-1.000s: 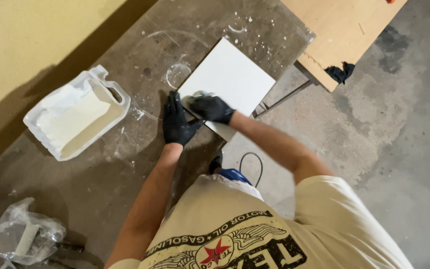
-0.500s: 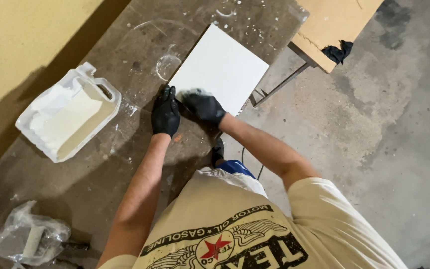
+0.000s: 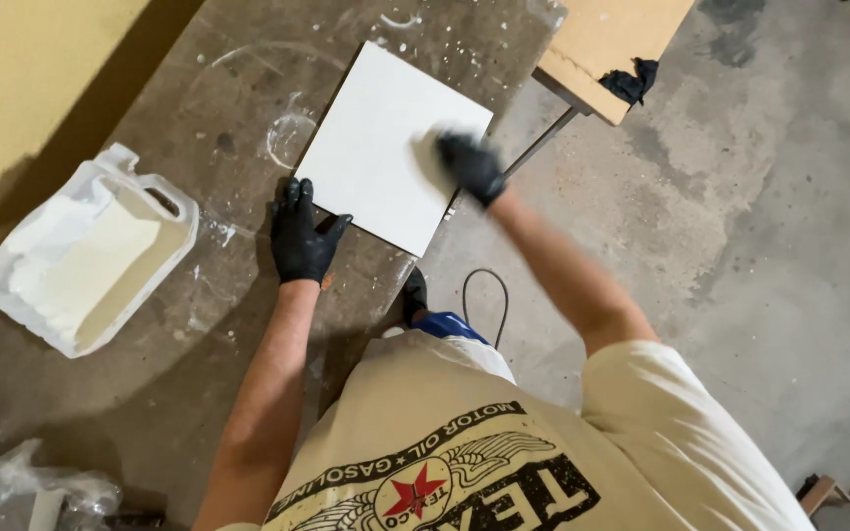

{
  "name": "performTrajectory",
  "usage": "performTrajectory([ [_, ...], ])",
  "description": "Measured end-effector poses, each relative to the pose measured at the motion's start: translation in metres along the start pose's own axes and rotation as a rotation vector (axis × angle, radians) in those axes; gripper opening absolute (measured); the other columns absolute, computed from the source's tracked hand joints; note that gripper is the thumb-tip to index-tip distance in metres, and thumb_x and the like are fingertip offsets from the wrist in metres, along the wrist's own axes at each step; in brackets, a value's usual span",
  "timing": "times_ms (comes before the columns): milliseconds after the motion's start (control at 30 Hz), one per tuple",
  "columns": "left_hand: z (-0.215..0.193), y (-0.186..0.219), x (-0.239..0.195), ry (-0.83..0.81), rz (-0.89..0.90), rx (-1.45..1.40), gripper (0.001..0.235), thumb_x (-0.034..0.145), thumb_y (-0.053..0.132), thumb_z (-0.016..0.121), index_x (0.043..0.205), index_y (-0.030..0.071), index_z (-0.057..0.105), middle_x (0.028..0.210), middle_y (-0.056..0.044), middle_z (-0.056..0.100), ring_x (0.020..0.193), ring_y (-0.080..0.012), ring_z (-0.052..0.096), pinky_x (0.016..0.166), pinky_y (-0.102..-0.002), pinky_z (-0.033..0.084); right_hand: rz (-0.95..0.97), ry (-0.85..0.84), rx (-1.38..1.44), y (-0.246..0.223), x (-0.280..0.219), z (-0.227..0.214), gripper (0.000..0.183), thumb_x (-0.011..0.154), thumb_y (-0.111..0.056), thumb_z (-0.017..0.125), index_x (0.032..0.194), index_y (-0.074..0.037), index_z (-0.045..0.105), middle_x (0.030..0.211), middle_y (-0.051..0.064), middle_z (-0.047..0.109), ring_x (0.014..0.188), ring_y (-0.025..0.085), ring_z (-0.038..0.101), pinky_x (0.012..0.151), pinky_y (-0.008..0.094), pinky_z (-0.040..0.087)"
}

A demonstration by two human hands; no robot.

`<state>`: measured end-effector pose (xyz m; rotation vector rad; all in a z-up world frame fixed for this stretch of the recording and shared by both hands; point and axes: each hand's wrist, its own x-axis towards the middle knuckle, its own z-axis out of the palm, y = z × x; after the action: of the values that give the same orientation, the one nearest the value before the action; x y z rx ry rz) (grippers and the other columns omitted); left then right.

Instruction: Wiping a small board with a rag and then painting it with a small roller

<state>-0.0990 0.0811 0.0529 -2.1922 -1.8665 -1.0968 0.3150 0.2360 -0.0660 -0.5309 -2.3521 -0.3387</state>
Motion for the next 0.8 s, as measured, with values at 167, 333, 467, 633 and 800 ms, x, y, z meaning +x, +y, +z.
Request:
performTrajectory([
  [167, -0.008, 0.008, -0.001, -0.06, -0.061, -0.007, 0.092, 0.077, 0.058, 0.09, 0.146, 0.006, 0.061, 0.145, -0.022, 0.061, 0.131, -0.0383, 0.06, 0.115, -0.054, 0.042, 0.146, -0.212, 0.095, -0.196, 0.065, -0.021, 0.037, 0.104, -0.034, 0.055, 0.131, -0.011, 0.066, 0.126, 0.006, 0.069, 0.12, 0.026, 0.065, 0.095, 0.039, 0.058],
  [333, -0.002, 0.002, -0.003, -0.037, -0.051, 0.002, 0.09, 0.077, 0.059, 0.089, 0.145, 0.007, 0.063, 0.145, -0.021, 0.061, 0.132, -0.0373, 0.06, 0.115, -0.053, 0.042, 0.03, 0.109, 0.277, 0.015, -0.021, 0.051, 0.024, 0.104, -0.028, 0.06, 0.106, -0.011, 0.077, 0.107, 0.003, 0.076, 0.104, 0.025, 0.073, 0.09, 0.036, 0.059],
  [467, 0.001, -0.002, -0.006, -0.041, -0.043, -0.01, 0.091, 0.077, 0.058, 0.087, 0.146, 0.004, 0.06, 0.142, -0.024, 0.062, 0.131, -0.0402, 0.06, 0.112, -0.058, 0.043, 0.329, -0.281, -0.518, 0.075, 0.02, 0.018, 0.033, 0.1, -0.043, 0.056, 0.124, -0.027, 0.072, 0.126, -0.008, 0.069, 0.112, 0.015, 0.068, 0.071, 0.033, 0.061],
  [633, -0.008, 0.002, 0.001, -0.12, -0.115, -0.048, 0.09, 0.079, 0.06, 0.084, 0.144, 0.003, 0.061, 0.142, -0.024, 0.062, 0.133, -0.0391, 0.059, 0.116, -0.054, 0.041, 0.186, -0.258, -0.365, 0.116, 0.098, 0.102, 0.036, 0.104, -0.037, 0.062, 0.13, -0.014, 0.07, 0.131, 0.004, 0.067, 0.123, 0.023, 0.062, 0.095, 0.033, 0.051],
  [800, -0.031, 0.019, 0.01, -0.272, -0.296, -0.114, 0.09, 0.083, 0.065, 0.078, 0.147, 0.004, 0.058, 0.149, -0.02, 0.058, 0.139, -0.0333, 0.055, 0.125, -0.049, 0.033, 0.302, -0.271, -0.24, 0.078, 0.146, 0.168, 0.046, 0.095, -0.045, 0.066, 0.129, -0.014, 0.068, 0.12, 0.004, 0.071, 0.113, 0.021, 0.067, 0.09, 0.032, 0.056],
])
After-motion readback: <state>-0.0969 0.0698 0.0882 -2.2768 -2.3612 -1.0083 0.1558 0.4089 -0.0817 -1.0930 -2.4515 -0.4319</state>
